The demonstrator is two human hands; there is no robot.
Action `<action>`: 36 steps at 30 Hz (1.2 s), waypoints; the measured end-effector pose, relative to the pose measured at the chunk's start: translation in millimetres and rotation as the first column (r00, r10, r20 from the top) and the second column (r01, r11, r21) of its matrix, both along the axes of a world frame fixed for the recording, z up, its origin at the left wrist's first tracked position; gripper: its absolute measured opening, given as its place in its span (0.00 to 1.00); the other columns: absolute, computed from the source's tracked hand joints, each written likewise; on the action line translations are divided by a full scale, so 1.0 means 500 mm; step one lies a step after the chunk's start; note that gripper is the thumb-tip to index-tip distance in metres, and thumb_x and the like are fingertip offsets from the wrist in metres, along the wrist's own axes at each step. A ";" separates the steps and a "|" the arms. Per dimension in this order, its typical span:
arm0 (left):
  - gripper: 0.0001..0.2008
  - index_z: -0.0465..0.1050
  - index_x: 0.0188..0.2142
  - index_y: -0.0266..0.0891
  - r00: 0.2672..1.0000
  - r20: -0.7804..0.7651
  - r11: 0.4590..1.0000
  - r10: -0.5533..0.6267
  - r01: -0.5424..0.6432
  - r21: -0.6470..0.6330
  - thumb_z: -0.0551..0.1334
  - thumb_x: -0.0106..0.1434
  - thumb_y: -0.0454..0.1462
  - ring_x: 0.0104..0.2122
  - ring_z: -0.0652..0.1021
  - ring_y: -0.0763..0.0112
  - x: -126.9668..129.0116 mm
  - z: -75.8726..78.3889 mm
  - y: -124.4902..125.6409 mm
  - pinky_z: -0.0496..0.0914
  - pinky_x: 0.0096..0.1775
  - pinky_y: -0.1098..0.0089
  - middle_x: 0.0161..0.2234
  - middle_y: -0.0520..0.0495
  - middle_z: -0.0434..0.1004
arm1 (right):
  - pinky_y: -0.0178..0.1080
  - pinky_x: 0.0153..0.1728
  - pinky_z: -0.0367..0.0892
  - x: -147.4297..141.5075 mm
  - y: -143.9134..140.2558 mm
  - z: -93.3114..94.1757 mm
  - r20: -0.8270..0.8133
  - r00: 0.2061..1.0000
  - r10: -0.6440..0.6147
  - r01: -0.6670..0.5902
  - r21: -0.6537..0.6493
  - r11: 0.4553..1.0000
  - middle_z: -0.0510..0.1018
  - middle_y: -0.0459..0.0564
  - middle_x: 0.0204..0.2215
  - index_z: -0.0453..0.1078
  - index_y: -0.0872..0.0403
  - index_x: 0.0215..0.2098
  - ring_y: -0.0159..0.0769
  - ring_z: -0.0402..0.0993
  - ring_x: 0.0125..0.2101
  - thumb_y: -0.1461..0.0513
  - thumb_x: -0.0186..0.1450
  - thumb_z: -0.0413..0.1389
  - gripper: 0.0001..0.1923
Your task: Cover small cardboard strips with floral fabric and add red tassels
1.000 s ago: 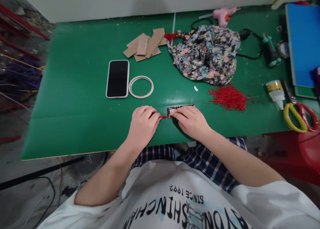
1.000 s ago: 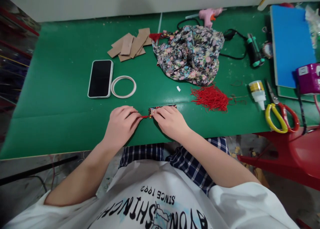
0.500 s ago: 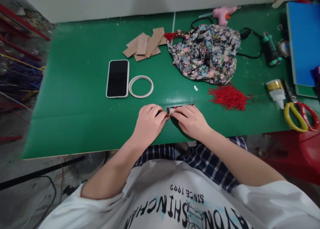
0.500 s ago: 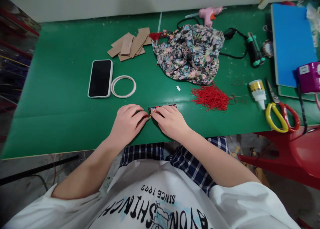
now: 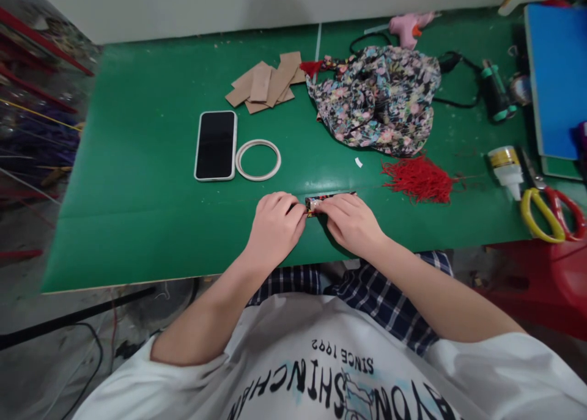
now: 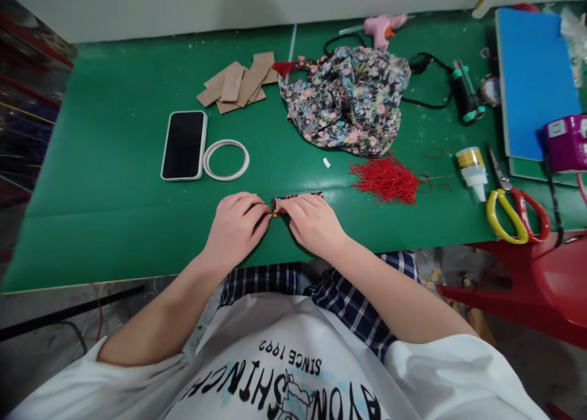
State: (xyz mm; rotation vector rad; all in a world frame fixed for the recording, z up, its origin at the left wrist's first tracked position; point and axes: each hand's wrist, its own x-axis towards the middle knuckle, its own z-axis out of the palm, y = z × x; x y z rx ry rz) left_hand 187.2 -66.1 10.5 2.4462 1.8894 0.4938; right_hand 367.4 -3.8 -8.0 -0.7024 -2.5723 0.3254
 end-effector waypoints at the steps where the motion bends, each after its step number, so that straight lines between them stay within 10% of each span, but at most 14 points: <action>1: 0.09 0.71 0.35 0.37 1.000 0.001 1.000 0.001 -0.001 0.000 0.53 0.64 0.37 0.42 0.69 0.62 0.000 0.000 0.000 0.63 0.45 0.60 0.37 0.45 0.72 | 0.42 0.42 0.64 0.000 0.000 0.000 -0.004 1.000 -0.008 0.007 -0.017 1.000 0.76 0.53 0.40 0.67 0.59 0.46 0.39 0.68 0.41 0.69 0.62 0.45 0.16; 36: 0.10 0.70 0.36 0.36 1.000 -0.007 1.000 -0.003 0.003 -0.002 0.51 0.65 0.37 0.40 0.69 0.63 -0.002 -0.006 -0.004 0.63 0.44 0.61 0.37 0.44 0.71 | 0.43 0.46 0.60 -0.001 -0.005 0.002 0.051 0.997 -0.059 0.057 0.026 0.998 0.73 0.53 0.44 0.67 0.56 0.47 0.40 0.64 0.44 0.67 0.63 0.46 0.15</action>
